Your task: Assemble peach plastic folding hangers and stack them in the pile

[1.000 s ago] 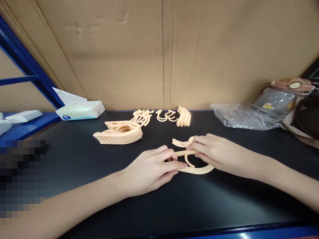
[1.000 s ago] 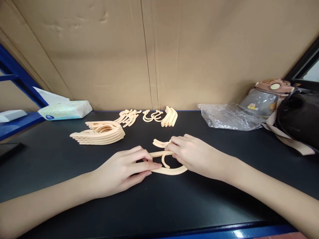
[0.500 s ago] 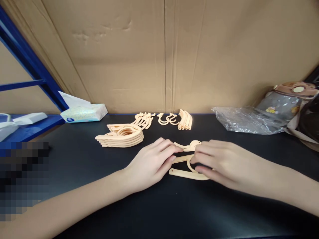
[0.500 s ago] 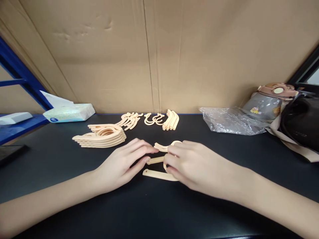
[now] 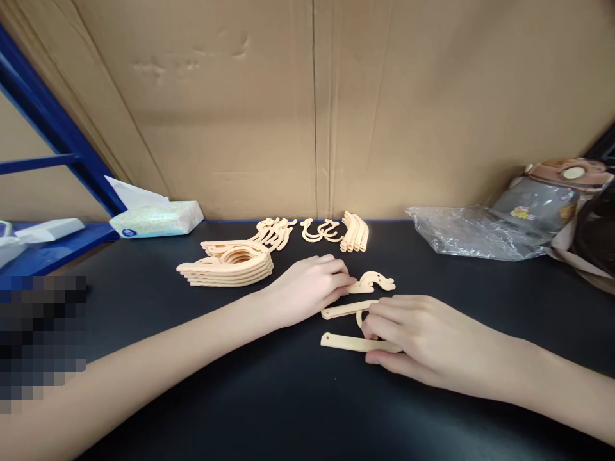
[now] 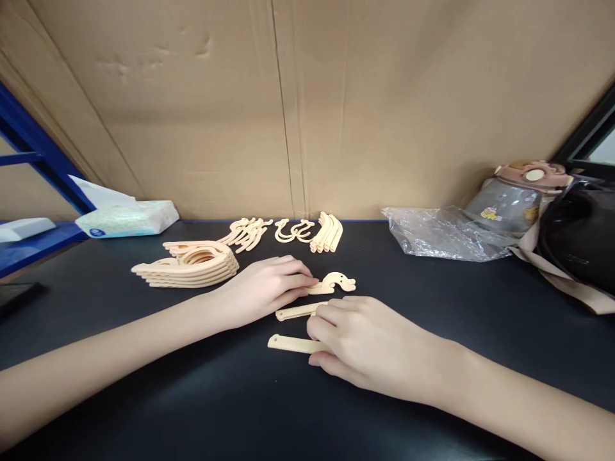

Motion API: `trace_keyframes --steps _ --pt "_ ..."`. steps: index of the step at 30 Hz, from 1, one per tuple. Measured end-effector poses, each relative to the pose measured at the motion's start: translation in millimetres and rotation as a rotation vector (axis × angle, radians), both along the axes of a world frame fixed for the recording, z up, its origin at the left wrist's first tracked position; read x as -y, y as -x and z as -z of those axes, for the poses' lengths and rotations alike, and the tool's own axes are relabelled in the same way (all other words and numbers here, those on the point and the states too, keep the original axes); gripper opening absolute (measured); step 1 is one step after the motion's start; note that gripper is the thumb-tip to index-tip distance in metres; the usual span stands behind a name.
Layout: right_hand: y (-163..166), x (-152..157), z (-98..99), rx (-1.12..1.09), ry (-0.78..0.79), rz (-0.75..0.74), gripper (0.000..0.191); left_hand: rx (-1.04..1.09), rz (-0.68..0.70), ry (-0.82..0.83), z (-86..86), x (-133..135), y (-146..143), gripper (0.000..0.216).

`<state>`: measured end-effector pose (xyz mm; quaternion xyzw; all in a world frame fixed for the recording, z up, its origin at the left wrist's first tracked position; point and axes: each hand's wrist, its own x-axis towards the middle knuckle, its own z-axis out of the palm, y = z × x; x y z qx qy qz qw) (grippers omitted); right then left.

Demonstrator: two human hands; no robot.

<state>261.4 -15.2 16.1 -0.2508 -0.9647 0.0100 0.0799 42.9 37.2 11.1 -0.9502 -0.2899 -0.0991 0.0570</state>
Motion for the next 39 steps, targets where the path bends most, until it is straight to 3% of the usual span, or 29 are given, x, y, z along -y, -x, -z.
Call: trace_keyframes --steps 10,22,27,31,35,39 --pt "-2 6 3.2 -0.099 0.047 -0.012 0.010 -0.166 -0.006 -0.111 -2.8 11 -2 0.023" --pt "-1 4 3.5 -0.098 0.059 -0.035 0.014 -0.131 -0.093 -0.111 -9.9 14 3 0.018" --pt "2 6 5.9 -0.118 -0.013 -0.034 0.019 -0.008 -0.226 0.030 -20.0 26 11 0.015" --pt "3 8 7.2 -0.142 -0.055 -0.041 0.026 0.208 -0.258 0.175 -20.9 44 24 0.036" --pt "4 11 11.2 -0.191 -0.100 -0.090 0.029 0.275 -0.214 0.150 -11.6 61 35 0.075" --pt "6 11 14.0 -0.205 -0.082 -0.076 0.025 0.251 -0.150 0.049 -4.3 70 42 0.076"
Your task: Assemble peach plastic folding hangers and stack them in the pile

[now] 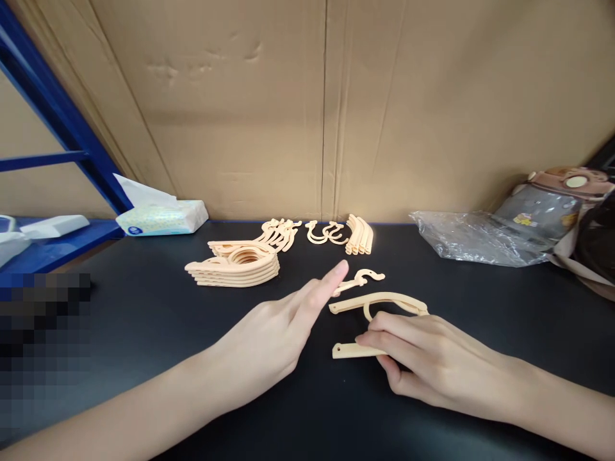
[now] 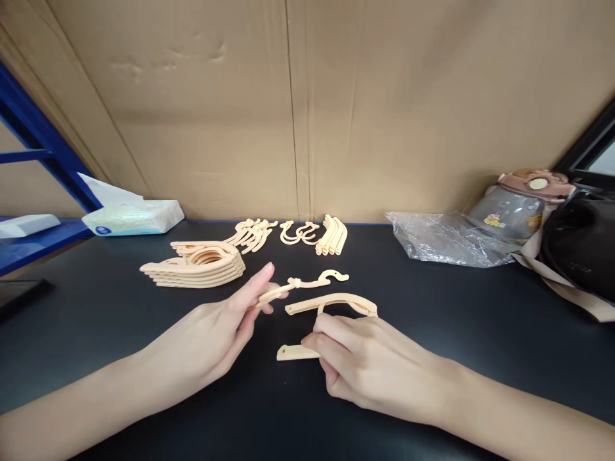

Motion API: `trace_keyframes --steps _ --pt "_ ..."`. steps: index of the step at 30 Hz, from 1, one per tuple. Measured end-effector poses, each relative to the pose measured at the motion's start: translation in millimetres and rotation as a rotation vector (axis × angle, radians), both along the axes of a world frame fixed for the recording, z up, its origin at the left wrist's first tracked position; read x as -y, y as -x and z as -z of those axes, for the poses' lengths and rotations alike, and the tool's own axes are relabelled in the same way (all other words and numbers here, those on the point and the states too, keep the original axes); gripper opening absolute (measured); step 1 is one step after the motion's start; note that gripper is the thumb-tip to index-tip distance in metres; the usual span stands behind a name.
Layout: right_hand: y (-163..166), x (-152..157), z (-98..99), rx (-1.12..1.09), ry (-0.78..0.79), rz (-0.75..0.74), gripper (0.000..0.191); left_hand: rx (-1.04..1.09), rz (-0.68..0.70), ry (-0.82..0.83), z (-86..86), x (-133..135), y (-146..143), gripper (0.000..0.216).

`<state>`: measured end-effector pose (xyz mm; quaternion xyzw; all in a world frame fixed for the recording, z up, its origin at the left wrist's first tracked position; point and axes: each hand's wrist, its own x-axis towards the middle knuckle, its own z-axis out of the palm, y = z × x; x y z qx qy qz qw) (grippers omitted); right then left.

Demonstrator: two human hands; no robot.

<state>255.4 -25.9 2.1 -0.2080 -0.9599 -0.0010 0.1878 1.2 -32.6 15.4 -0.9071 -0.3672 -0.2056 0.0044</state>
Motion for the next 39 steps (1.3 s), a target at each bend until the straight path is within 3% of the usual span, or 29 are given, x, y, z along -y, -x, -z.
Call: trace_keyframes --steps 3,8,12,15,19,26,35,39 --pt "1 -3 -0.2 -0.014 0.031 0.002 0.024 -0.005 -0.015 -0.017 -1.6 0 2 0.067" --pt "-2 -7 -0.1 -0.020 0.102 0.028 0.020 0.026 0.039 -0.036 -3.9 -1 3 0.026" --pt "-3 -9 1.4 -0.026 0.088 0.047 0.017 0.020 0.171 0.028 1.4 2 0 0.020" --pt "-2 -10 2.9 -0.039 0.077 0.058 0.015 0.029 0.186 0.037 7.5 3 -3 0.010" --pt "-3 -12 4.5 -0.063 0.069 0.072 0.013 -0.016 0.183 0.127 13.1 0 -5 0.023" --pt "-2 -12 4.5 -0.061 0.051 0.085 0.013 -0.038 0.136 0.270 13.3 -3 -9 0.028" --pt "-4 -23 5.3 -0.071 0.233 0.125 0.008 -0.061 -0.034 0.241 15.9 -7 -23 0.027" --pt "-5 -23 3.8 -0.051 0.231 0.141 0.004 -0.053 -0.004 0.237 15.6 -8 -22 0.026"
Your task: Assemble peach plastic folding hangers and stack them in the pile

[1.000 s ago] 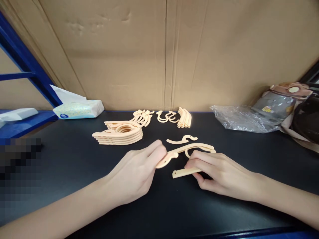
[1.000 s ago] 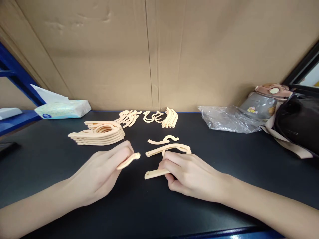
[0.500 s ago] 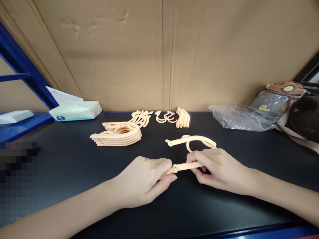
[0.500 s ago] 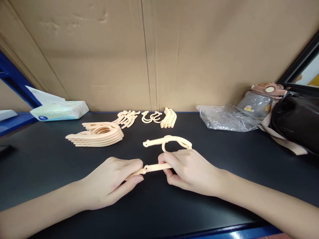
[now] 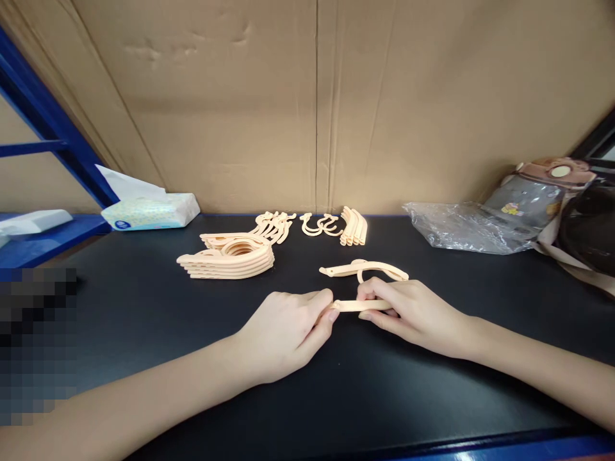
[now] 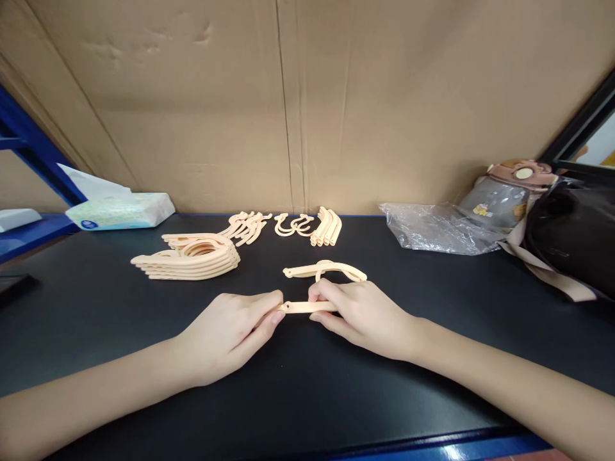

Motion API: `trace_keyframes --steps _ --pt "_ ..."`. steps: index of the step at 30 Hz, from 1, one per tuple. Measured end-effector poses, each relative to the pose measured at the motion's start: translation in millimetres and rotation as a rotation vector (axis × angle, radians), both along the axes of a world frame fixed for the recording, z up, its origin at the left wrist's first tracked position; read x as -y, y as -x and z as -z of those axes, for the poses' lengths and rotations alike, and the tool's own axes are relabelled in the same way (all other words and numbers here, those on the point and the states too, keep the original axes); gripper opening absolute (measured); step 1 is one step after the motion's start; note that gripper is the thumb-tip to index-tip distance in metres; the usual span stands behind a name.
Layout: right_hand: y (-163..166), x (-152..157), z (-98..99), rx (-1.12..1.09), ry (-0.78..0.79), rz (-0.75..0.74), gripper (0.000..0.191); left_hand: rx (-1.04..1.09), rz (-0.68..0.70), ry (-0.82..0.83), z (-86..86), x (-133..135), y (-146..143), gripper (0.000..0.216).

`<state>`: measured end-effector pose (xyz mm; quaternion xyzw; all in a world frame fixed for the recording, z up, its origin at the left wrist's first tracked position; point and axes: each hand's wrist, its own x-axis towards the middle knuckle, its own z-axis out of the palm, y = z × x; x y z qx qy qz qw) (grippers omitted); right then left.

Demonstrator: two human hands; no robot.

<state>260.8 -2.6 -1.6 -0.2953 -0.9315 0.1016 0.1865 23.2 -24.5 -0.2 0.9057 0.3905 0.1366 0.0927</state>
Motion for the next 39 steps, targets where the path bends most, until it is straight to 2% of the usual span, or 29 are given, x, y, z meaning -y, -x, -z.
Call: trace_keyframes --steps 4,12,19,31,36,39 --pt "-1 0 0.9 -0.007 -0.010 -0.008 0.003 0.017 0.053 -0.006 -1.4 -1 4 0.027" --pt "-3 6 0.2 -0.034 -0.047 -0.080 0.019 -0.018 0.126 0.014 -5.7 0 9 0.024" --pt "-1 8 -2.9 -0.018 -0.144 -0.106 0.022 0.008 0.129 0.014 -3.8 -1 10 0.019" --pt "-1 10 -3.3 -0.018 -0.115 -0.111 0.019 -0.010 0.123 0.011 -3.9 1 9 0.023" --pt "-1 11 -5.0 0.020 -0.117 -0.122 0.021 -0.015 0.154 -0.065 -3.1 2 10 0.016" --pt "-1 11 -4.8 0.037 -0.145 -0.106 0.021 -0.009 0.121 -0.085 -4.0 1 10 0.015"
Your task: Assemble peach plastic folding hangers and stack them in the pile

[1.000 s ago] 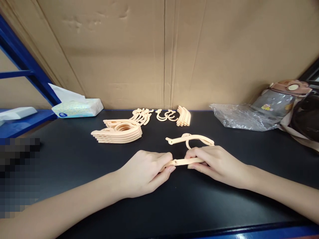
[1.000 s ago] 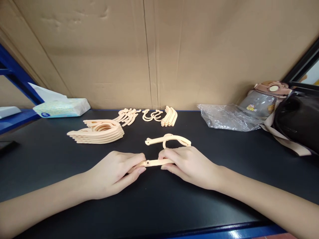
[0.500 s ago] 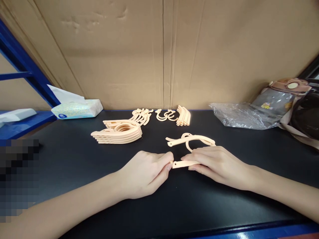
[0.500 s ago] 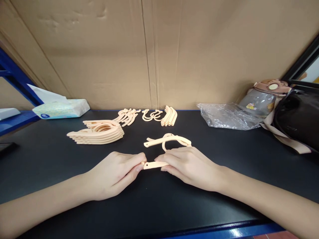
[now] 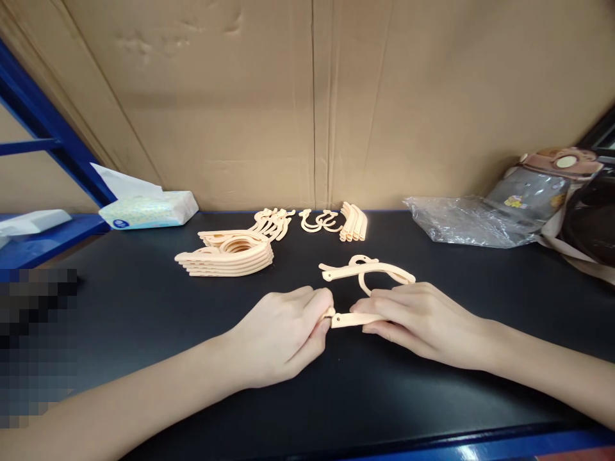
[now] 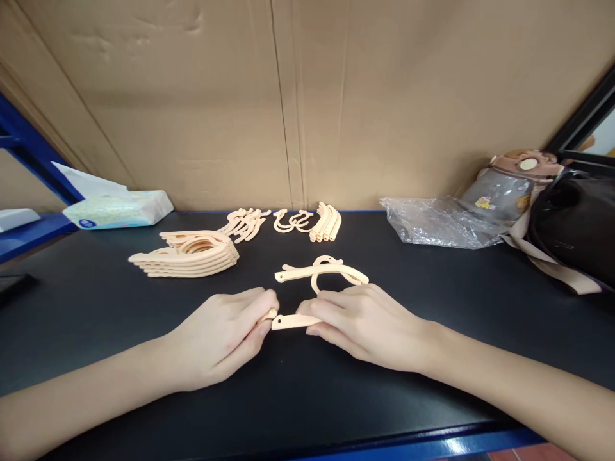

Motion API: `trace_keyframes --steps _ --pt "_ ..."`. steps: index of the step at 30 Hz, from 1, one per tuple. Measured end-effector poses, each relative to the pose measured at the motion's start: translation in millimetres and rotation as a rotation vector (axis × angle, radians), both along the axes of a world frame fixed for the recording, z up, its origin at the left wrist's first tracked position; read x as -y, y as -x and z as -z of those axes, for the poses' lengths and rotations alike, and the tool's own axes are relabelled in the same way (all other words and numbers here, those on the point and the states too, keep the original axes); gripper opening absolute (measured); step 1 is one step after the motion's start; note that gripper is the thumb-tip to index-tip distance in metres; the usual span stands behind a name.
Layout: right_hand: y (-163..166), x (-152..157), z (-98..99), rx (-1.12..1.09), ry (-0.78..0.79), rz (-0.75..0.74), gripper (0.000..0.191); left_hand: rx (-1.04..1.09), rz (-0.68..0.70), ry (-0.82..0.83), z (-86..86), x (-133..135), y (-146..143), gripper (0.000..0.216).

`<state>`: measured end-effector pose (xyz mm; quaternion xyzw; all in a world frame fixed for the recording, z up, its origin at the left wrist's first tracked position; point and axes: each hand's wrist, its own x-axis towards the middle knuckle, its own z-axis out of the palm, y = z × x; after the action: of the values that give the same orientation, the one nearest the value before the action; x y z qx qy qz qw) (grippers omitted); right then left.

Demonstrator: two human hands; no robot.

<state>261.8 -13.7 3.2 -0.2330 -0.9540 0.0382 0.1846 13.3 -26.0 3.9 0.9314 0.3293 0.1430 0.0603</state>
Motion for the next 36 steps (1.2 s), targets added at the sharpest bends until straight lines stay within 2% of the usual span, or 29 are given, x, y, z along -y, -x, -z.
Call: trace_keyframes --steps 8,13,17,23,33,36 --pt "-0.6 0.8 0.5 -0.006 -0.025 0.015 0.020 0.105 -0.067 0.091 0.0 -5.8 2.5 0.032" --pt "-0.9 0.0 0.7 -0.005 -0.001 0.011 0.019 0.048 -0.093 0.086 -0.8 -1.9 1.2 0.045" --pt "-0.4 -0.4 0.5 0.000 0.003 0.008 0.019 0.005 -0.052 0.091 -0.8 -0.9 -0.2 0.037" --pt "-1.0 -0.7 1.4 0.002 -0.008 0.019 0.018 0.003 -0.026 -0.004 2.7 -0.8 1.2 0.015" --pt "-3.0 -1.2 5.2 0.003 0.019 0.066 0.020 0.053 -0.124 0.093 1.9 -6.5 2.7 0.016" --pt "-3.2 -1.9 5.8 -0.001 0.041 0.078 0.020 0.056 -0.125 0.098 0.4 -6.3 2.9 0.023"
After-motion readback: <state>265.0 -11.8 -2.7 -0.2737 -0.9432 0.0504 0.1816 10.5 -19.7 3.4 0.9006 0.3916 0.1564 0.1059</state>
